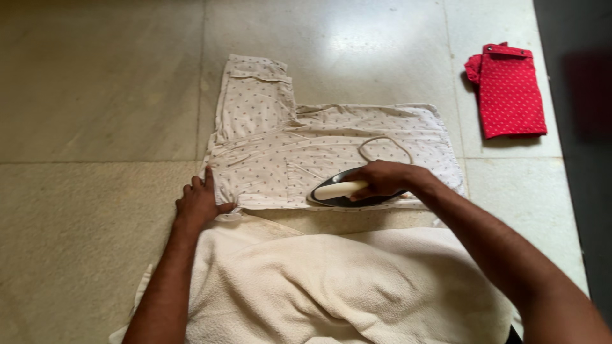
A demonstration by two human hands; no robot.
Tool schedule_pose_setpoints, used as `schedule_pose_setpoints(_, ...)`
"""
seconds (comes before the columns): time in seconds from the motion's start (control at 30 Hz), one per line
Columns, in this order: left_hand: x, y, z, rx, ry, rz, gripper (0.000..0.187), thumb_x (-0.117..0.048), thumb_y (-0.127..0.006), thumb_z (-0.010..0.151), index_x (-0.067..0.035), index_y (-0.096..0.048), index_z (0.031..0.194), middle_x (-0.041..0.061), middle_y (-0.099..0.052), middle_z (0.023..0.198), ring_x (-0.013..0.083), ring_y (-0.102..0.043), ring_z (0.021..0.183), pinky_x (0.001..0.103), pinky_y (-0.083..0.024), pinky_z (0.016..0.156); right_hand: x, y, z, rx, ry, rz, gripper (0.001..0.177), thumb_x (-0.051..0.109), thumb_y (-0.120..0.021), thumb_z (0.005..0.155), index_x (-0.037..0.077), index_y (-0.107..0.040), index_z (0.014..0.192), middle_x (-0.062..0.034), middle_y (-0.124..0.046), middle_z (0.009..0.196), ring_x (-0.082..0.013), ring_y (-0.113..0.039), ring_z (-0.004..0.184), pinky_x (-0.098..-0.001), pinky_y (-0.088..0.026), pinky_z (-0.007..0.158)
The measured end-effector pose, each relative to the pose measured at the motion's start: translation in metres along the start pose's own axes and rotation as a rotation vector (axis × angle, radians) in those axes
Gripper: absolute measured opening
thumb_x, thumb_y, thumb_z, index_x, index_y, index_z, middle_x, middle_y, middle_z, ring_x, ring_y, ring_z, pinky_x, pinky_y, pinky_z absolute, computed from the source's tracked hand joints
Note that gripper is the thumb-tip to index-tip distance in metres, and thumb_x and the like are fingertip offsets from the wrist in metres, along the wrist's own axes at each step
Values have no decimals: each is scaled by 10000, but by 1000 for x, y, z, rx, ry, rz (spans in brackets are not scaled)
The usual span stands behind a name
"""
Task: The person irons a white patterned garment laid on a towel on the floor, smoothing and folding sections while using a steam iron. The garment is folded into a compact rectangle and placed on the floor.
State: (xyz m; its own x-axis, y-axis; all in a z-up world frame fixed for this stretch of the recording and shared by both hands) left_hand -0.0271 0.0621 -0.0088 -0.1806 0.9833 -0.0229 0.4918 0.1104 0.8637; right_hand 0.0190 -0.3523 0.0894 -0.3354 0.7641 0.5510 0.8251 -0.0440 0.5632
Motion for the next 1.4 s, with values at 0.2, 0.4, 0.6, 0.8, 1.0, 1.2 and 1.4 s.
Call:
schedule_pose_setpoints(0.2,3,-2,2,6,3,4,1356,-716,-823,664,-162,-108,1675,190,-415,1485,399,-483,1304,601,-498,983,-42,5,-43,-22,-129,33,613,457,-702,884,297,-550,1456,-41,-756,1249,-258,-728,1100,-432,-566,991)
schedule_pose_setpoints(0.4,7,-6,5,-3,-9,18,1353,-723,-821,658,-163,-119,1670,184,-416,1486,401,-483,1311,584,-500,1001,-86,2,-83,-52,-238,35,618,420,-739,869,338,-554,1453,-28,-759,1251,-243,-723,1105,-425,-567,993)
schedule_pose_setpoints(0.6,8,-8,5,-20,-26,15,1347,-707,-817,660,-155,-127,1677,186,-422,1487,402,-501,1296,567,-514,999,-123,2,-108,-60,-314,33,632,356,-755,862,355,-551,1461,-20,-773,1225,-218,-743,1066,-399,-594,969)
schedule_pose_setpoints(0.8,8,-7,5,4,-6,20,1342,-710,-815,670,-162,-116,1676,178,-410,1492,389,-488,1310,560,-508,1011,-162,-1,-125,-77,-332,-18,657,314,-775,848,347,-547,1463,-32,-786,1172,-206,-757,996,-391,-613,927)
schedule_pose_setpoints(1.0,6,-5,4,43,13,40,1369,-729,-805,663,-162,-84,1679,173,-405,1491,365,-487,1316,537,-534,997,-194,-3,-146,-90,-364,-66,652,286,-793,851,315,-552,1457,-50,-797,1131,-210,-763,922,-393,-622,861)
schedule_pose_setpoints(1.2,9,-7,5,15,-11,50,1357,-738,-796,675,-156,-95,1679,182,-408,1492,367,-491,1311,531,-529,1001,-220,-5,-166,-124,-477,18,695,227,-777,845,327,-543,1492,-66,-810,1138,-229,-761,955,-392,-615,883)
schedule_pose_setpoints(1.4,12,-8,6,-31,-47,43,1359,-742,-796,659,-142,-117,1672,185,-445,1470,368,-527,1283,507,-543,992,-212,1,-181,-222,-447,-1,656,354,-770,845,291,-557,1462,-54,-780,1205,-222,-761,1001,-383,-608,919)
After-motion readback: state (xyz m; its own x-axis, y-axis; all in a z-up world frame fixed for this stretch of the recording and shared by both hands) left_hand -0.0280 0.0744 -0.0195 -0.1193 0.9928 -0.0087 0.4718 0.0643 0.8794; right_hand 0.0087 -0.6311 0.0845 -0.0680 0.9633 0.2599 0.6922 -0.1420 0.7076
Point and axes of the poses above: each hand's wrist, its own z-axis towards the middle knuckle, its own y-axis out of the back of the hand, x = y × z, the point moved 5 cm from there along z, towards the middle knuckle
